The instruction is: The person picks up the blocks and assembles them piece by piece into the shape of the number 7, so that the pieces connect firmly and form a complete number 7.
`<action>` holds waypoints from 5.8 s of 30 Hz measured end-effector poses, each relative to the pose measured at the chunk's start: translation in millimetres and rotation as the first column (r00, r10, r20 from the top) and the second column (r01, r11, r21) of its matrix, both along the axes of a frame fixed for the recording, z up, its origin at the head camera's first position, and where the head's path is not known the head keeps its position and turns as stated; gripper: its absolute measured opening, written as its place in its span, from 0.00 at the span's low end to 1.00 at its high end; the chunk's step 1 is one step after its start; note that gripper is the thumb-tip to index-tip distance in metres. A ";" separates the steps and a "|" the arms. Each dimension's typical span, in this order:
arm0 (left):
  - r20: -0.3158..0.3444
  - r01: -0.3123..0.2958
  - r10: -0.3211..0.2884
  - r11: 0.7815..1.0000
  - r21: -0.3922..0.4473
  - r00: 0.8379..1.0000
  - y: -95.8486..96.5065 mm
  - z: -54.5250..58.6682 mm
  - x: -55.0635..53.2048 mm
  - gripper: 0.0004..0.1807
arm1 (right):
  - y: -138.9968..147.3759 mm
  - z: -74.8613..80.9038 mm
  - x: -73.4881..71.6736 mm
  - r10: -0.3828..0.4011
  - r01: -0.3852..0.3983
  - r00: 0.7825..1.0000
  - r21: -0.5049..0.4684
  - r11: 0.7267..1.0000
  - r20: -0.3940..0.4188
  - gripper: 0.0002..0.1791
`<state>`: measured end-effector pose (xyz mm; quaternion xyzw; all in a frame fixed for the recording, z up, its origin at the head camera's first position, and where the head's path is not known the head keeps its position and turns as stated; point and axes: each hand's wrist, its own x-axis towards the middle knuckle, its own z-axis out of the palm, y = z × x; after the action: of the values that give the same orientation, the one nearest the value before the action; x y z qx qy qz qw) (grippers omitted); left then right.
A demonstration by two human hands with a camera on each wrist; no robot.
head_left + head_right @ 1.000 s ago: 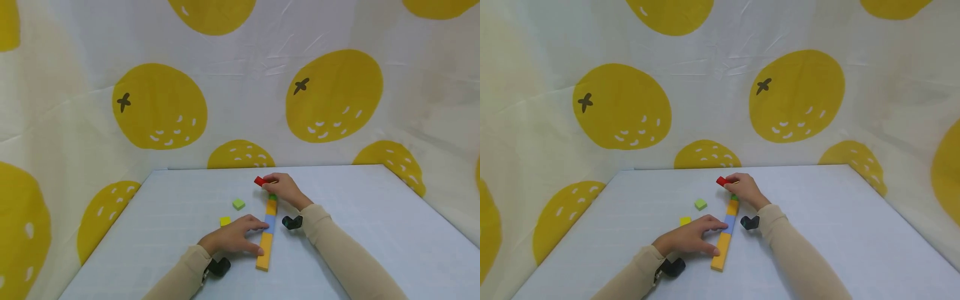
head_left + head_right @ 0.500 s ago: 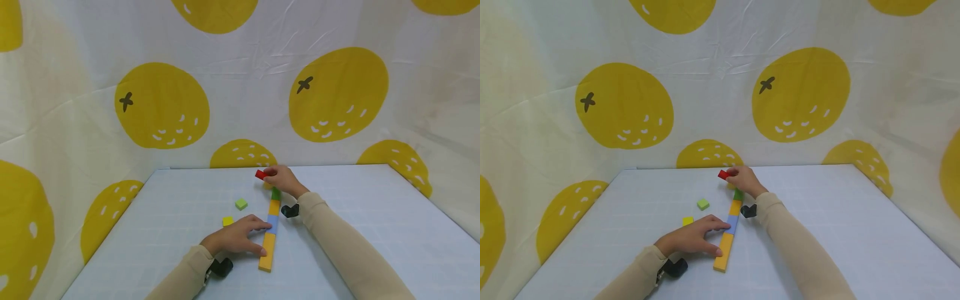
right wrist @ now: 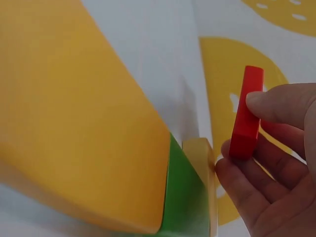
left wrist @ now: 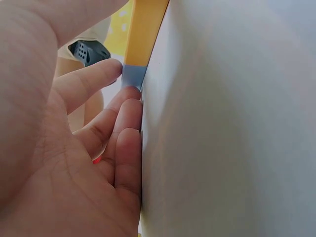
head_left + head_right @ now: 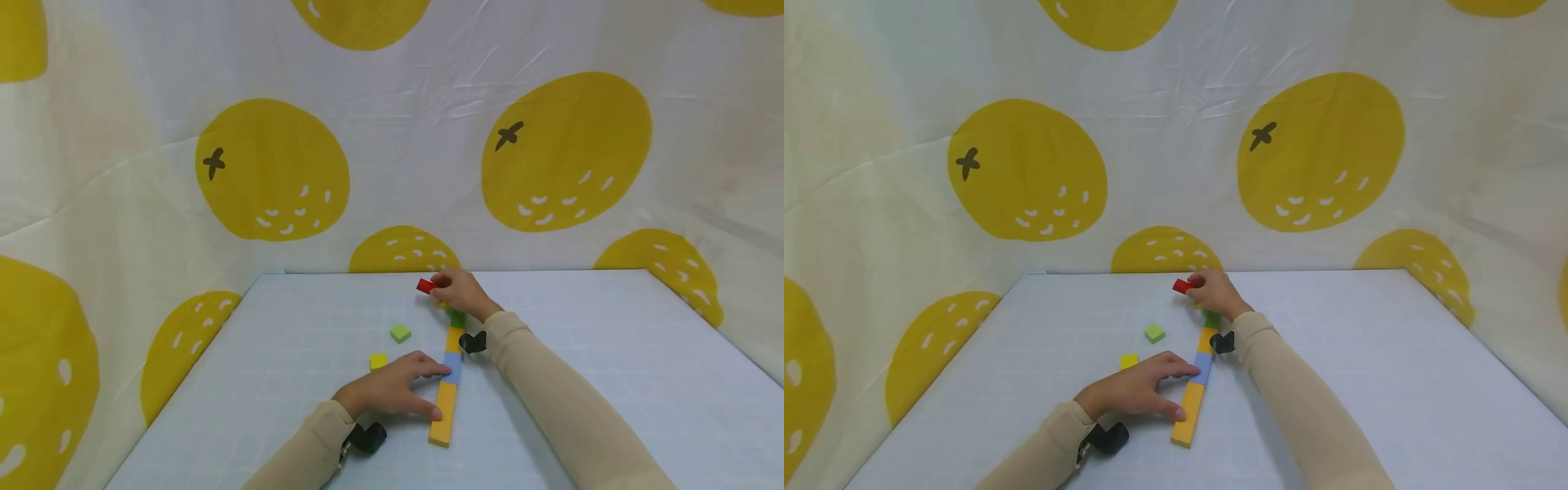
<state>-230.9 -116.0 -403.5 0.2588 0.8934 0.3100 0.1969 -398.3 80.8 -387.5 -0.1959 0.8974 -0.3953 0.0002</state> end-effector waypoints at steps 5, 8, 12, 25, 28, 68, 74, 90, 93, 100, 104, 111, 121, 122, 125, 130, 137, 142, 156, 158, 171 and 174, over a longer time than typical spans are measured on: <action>0.005 0.006 -0.006 1.000 0.006 1.000 0.3 1.1 -0.9 0.35 | -4.7 1.6 -1.3 0.012 -0.012 1.000 0.009 1.000 0.019 0.17; 0.001 0.014 -0.014 1.000 0.012 1.000 0.2 -0.1 -2.2 0.35 | -7.0 2.3 -3.2 0.033 -0.033 0.999 0.014 0.999 0.019 0.17; -0.002 0.022 -0.022 1.000 0.021 1.000 0.0 -3.0 -3.5 0.35 | -8.4 0.9 -6.3 0.057 -0.057 0.998 0.018 0.998 0.016 0.15; -0.007 0.035 -0.035 0.999 0.027 0.999 -0.4 -1.8 -1.9 0.36 | -11.1 -1.9 -9.6 0.071 -0.074 0.995 0.039 0.997 0.073 0.16; -0.005 0.031 -0.031 0.999 0.029 1.000 -0.6 -1.2 -1.6 0.36 | -11.8 -2.7 -10.8 0.083 -0.087 0.992 0.042 0.995 0.094 0.16; -0.009 0.027 -0.027 0.999 0.018 1.000 -3.6 -3.3 -3.4 0.35 | -7.3 -0.1 -7.9 0.079 -0.099 0.992 0.213 0.972 0.101 0.21; -0.002 0.029 -0.029 0.999 0.022 1.000 -4.1 -4.5 -5.1 0.34 | -2.6 -0.7 -7.5 0.078 -0.099 0.991 0.215 0.972 0.107 0.21; -0.001 0.033 -0.033 0.999 0.029 0.999 -4.2 -6.2 -5.2 0.34 | 3.7 -1.1 -8.8 0.098 -0.114 0.992 0.245 0.963 0.077 0.23; 0.005 0.026 -0.026 0.999 0.025 1.000 -3.5 -5.6 -5.3 0.34 | 5.4 -2.1 -9.5 0.101 -0.114 0.993 0.247 0.962 0.067 0.22; 0.008 0.028 -0.028 0.999 0.024 1.000 -2.6 -4.9 -4.6 0.34 | 7.6 -3.0 -8.4 0.090 -0.102 0.994 0.252 0.962 0.059 0.22; 0.014 0.026 -0.026 0.999 0.023 1.000 -1.8 -6.0 -4.8 0.34 | 7.9 -3.5 -7.1 0.080 -0.096 0.994 0.243 0.965 0.077 0.22; 0.020 0.012 -0.013 1.000 0.018 1.000 -2.0 -4.5 -3.4 0.34 | 12.2 -2.5 -4.8 0.071 -0.091 0.992 0.196 0.976 0.104 0.24; 0.007 0.010 -0.010 1.000 0.010 1.000 -1.6 -0.9 -2.7 0.35 | 34.5 0.9 10.2 -0.012 0.009 0.999 0.060 0.998 0.047 0.22; 0.008 0.009 -0.009 1.000 0.008 1.000 -1.0 -0.7 -2.8 0.35 | 37.6 0.4 12.6 -0.030 0.028 0.999 0.046 0.999 0.044 0.22; 0.006 0.012 -0.012 1.000 -0.001 1.000 1.0 -0.8 -2.8 0.35 | 46.7 -3.2 20.6 -0.084 0.084 0.996 0.013 0.996 0.041 0.21; 0.000 0.023 -0.023 1.000 -0.005 1.000 1.4 -0.4 -2.8 0.35 | 59.7 -8.6 34.0 -0.097 0.096 0.995 -0.037 0.995 -0.034 0.18; -0.011 0.018 -0.018 1.000 -0.013 1.000 -2.7 -0.6 -3.3 0.36 | 65.2 -10.2 52.9 -0.067 0.066 0.996 -0.017 0.998 -0.066 0.16; -0.018 0.010 -0.010 1.000 -0.013 1.000 -2.8 -0.9 -2.5 0.37 | 70.7 -15.0 68.9 0.000 0.001 0.999 0.011 1.000 -0.038 0.12; -0.041 0.029 -0.027 0.999 0.045 0.999 -2.8 4.8 -2.8 0.34 | 72.7 -17.3 105.3 0.073 -0.072 0.994 -0.012 0.997 0.077 0.10; -0.044 0.010 -0.007 0.998 0.058 0.999 -6.1 6.7 -4.3 0.33 | 72.6 -17.8 110.2 0.058 -0.057 0.993 -0.015 0.998 0.102 0.10; -0.172 -0.109 0.152 0.966 0.234 0.973 -51.7 22.0 -17.3 0.26 | 74.6 -20.0 127.5 0.056 -0.048 0.987 -0.052 0.997 0.153 0.12; -0.186 -0.143 0.186 0.964 0.225 0.965 -61.9 21.3 -18.5 0.23 | 75.1 -20.7 129.3 0.093 -0.081 0.983 -0.077 0.994 0.156 0.12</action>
<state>-249.4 -177.9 -382.3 0.2332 0.8898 0.3892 0.0484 -269.0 155.8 -408.2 -0.2027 0.8706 -0.4406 0.0821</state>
